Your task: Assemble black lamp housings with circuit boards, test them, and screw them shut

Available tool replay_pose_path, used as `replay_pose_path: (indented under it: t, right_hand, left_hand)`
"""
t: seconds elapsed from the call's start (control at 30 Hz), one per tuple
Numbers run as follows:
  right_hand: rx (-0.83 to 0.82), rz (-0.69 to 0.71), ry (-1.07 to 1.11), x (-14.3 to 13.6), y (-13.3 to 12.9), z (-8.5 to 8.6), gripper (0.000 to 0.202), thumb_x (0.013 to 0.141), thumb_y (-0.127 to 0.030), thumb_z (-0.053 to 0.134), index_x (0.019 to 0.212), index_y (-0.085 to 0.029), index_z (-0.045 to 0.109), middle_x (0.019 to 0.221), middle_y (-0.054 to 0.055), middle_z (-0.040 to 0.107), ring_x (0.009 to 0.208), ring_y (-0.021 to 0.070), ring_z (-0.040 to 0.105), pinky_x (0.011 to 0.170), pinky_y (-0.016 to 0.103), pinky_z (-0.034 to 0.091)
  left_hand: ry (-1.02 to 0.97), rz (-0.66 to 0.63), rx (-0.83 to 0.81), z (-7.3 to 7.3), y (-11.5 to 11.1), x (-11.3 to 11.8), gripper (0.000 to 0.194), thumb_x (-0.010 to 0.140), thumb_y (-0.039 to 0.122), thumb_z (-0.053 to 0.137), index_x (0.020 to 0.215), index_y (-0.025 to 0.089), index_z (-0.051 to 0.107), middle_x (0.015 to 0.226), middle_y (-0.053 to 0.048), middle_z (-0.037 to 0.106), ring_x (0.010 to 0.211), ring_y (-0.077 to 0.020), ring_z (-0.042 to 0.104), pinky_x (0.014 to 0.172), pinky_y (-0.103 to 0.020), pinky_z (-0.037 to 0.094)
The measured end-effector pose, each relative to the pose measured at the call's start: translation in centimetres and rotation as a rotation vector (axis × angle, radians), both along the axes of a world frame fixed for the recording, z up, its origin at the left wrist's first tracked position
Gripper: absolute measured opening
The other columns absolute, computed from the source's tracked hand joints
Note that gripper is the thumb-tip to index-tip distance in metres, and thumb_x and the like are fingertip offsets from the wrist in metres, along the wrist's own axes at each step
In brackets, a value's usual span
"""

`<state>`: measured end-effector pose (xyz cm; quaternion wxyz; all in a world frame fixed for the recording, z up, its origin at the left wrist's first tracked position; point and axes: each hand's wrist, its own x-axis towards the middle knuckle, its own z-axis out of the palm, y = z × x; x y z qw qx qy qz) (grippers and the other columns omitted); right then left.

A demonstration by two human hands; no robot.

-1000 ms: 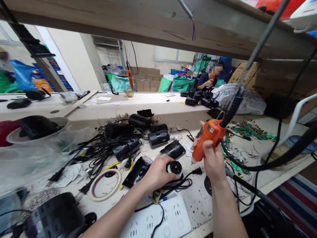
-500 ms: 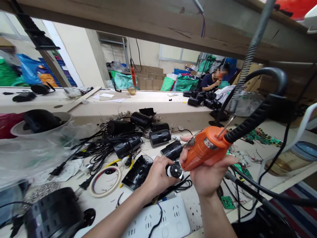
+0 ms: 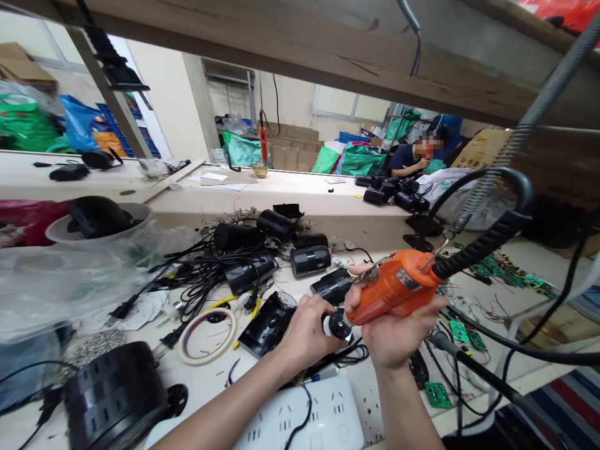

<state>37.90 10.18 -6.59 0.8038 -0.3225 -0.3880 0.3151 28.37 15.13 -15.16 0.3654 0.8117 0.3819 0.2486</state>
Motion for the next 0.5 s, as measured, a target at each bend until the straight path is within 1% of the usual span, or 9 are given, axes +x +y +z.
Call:
replay_pose_path:
  t: [0.07, 0.1, 0.17, 0.23, 0.37, 0.5]
  right_hand:
    - [0.003, -0.004, -0.007, -0.06, -0.05, 0.09, 0.063, 0.073, -0.079, 0.049, 0.080, -0.020, 0.071, 0.058, 0.003, 0.065, 0.039, 0.0178, 0.055, 0.033, 0.027, 0.042]
    - [0.010, -0.015, 0.002, -0.08, -0.05, 0.15, 0.059, 0.074, -0.076, 0.050, 0.080, -0.021, 0.071, 0.059, 0.003, 0.066, 0.039, 0.0180, 0.055, 0.033, 0.027, 0.042]
    - [0.026, -0.041, 0.035, -0.09, -0.04, 0.27, 0.047, 0.074, -0.068, 0.055, 0.083, -0.024, 0.069, 0.069, 0.004, 0.071, 0.040, 0.0177, 0.056, 0.033, 0.026, 0.042]
    - [0.033, -0.043, 0.054, -0.06, 0.02, 0.31, 0.041, 0.073, -0.064, 0.058, 0.085, -0.026, 0.068, 0.076, 0.004, 0.073, 0.040, 0.0173, 0.057, 0.033, 0.026, 0.041]
    - [0.007, -0.025, 0.036, -0.06, 0.34, 0.22, 0.048, 0.073, -0.067, 0.056, 0.080, -0.022, 0.067, 0.071, 0.004, 0.070, 0.039, 0.0159, 0.055, 0.033, 0.026, 0.042]
    - [-0.062, 0.010, -0.006, -0.34, 0.94, 0.10, 0.060, 0.072, -0.075, 0.050, 0.077, -0.018, 0.066, 0.055, 0.002, 0.059, 0.040, 0.0161, 0.052, 0.033, 0.026, 0.043]
  left_hand:
    - [0.000, -0.001, 0.001, 0.02, 0.02, 0.00, 0.036, 0.054, 0.022, 0.081, 0.084, 0.018, 0.061, 0.088, -0.003, 0.063, 0.086, -0.0228, 0.050, 0.076, -0.033, 0.039]
    - [0.001, 0.000, 0.001, 0.01, 0.03, 0.00, 0.036, 0.054, 0.022, 0.081, 0.084, 0.018, 0.061, 0.088, -0.003, 0.063, 0.086, -0.0228, 0.050, 0.077, -0.033, 0.039]
    - [0.002, -0.001, 0.001, -0.07, 0.06, 0.01, 0.036, 0.054, 0.023, 0.082, 0.084, 0.018, 0.061, 0.087, -0.003, 0.063, 0.086, -0.0230, 0.051, 0.077, -0.034, 0.039]
    - [0.001, -0.005, 0.003, -0.21, 0.09, 0.00, 0.037, 0.054, 0.023, 0.082, 0.084, 0.018, 0.062, 0.087, -0.003, 0.063, 0.086, -0.0231, 0.051, 0.078, -0.034, 0.039]
    - [-0.003, -0.023, 0.005, -0.49, 0.23, -0.10, 0.037, 0.054, 0.025, 0.084, 0.084, 0.018, 0.063, 0.087, -0.004, 0.063, 0.087, -0.0234, 0.051, 0.078, -0.034, 0.040]
    - [0.001, -0.065, 0.002, -0.32, 0.61, -0.32, 0.034, 0.055, 0.027, 0.084, 0.083, 0.019, 0.066, 0.092, -0.004, 0.065, 0.090, -0.0237, 0.052, 0.079, -0.034, 0.042]
